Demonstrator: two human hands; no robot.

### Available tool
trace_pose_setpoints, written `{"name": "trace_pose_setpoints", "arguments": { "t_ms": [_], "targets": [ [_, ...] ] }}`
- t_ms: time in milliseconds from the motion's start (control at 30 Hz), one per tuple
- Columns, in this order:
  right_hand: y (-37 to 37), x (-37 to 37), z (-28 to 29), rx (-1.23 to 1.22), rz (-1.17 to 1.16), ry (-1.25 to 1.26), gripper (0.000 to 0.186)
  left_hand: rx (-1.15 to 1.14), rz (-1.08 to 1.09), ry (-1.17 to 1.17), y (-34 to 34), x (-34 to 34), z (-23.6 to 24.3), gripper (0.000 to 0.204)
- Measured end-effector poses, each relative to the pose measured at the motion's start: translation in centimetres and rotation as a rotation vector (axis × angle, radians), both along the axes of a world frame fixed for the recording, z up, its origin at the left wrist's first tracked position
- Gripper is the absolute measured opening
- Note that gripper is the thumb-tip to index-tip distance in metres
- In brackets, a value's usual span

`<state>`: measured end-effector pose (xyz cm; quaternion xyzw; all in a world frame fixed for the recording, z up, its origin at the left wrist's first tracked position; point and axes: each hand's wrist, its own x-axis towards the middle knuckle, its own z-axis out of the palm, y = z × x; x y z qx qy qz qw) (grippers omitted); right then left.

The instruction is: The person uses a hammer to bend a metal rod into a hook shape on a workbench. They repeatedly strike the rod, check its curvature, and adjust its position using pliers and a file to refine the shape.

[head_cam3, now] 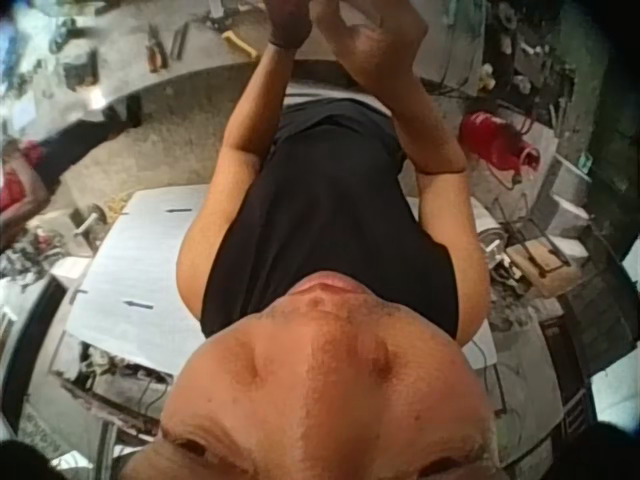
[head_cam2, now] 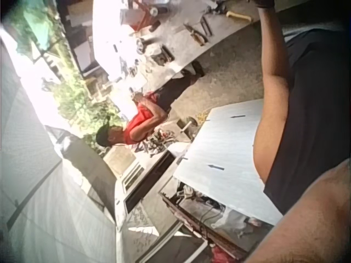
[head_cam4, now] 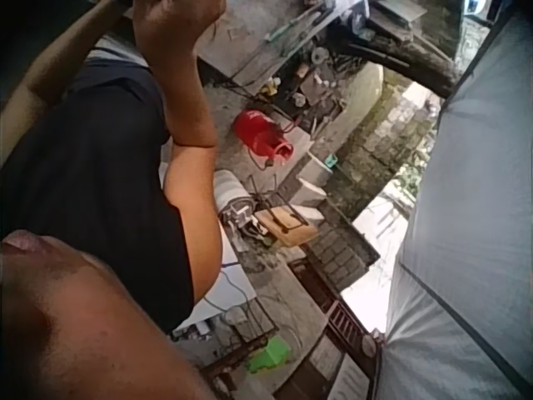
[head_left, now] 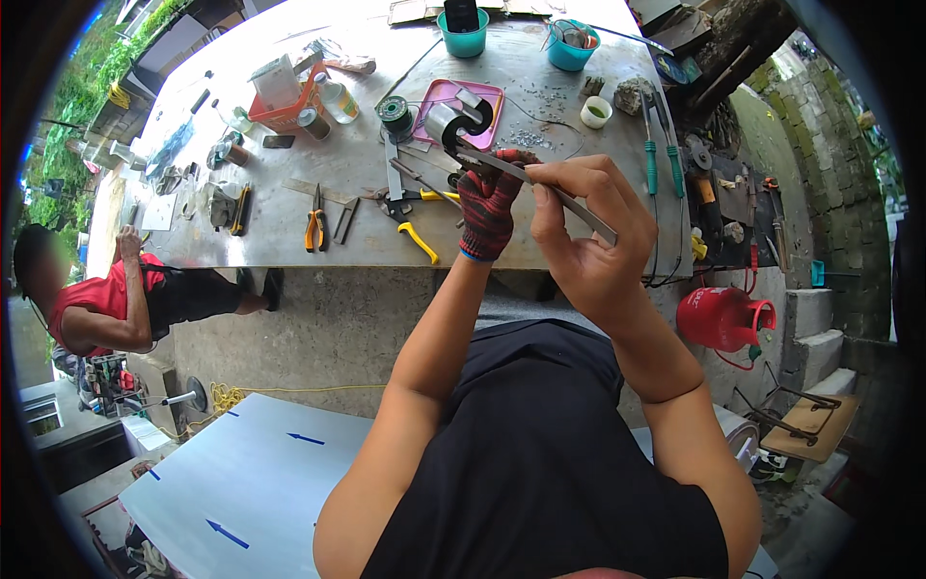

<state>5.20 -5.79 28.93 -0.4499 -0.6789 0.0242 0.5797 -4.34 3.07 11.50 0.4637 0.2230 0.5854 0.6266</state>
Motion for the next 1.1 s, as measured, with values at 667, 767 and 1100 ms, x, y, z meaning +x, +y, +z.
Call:
{"name": "trace_pose_setpoints", "arguments": {
  "t_ms": [667,767,1100],
  "targets": [
    [0.0,0.2,-0.1,0.057,-0.017,-0.064,0.024,-0.04,-0.145,-0.198,0.6,0.3,-1.6,0.028],
    [-0.1,0.2,0.0,0.045,-0.031,-0.05,0.025,-0.009,-0.098,-0.132,0.5,0.1,-0.4,0.028],
    [1.2,8.6,-1.6,0.022,-0.372,0.03,0.013,0.112,0.071,-0.022,1.1,-1.5,2.2,0.022]
  ]
}}
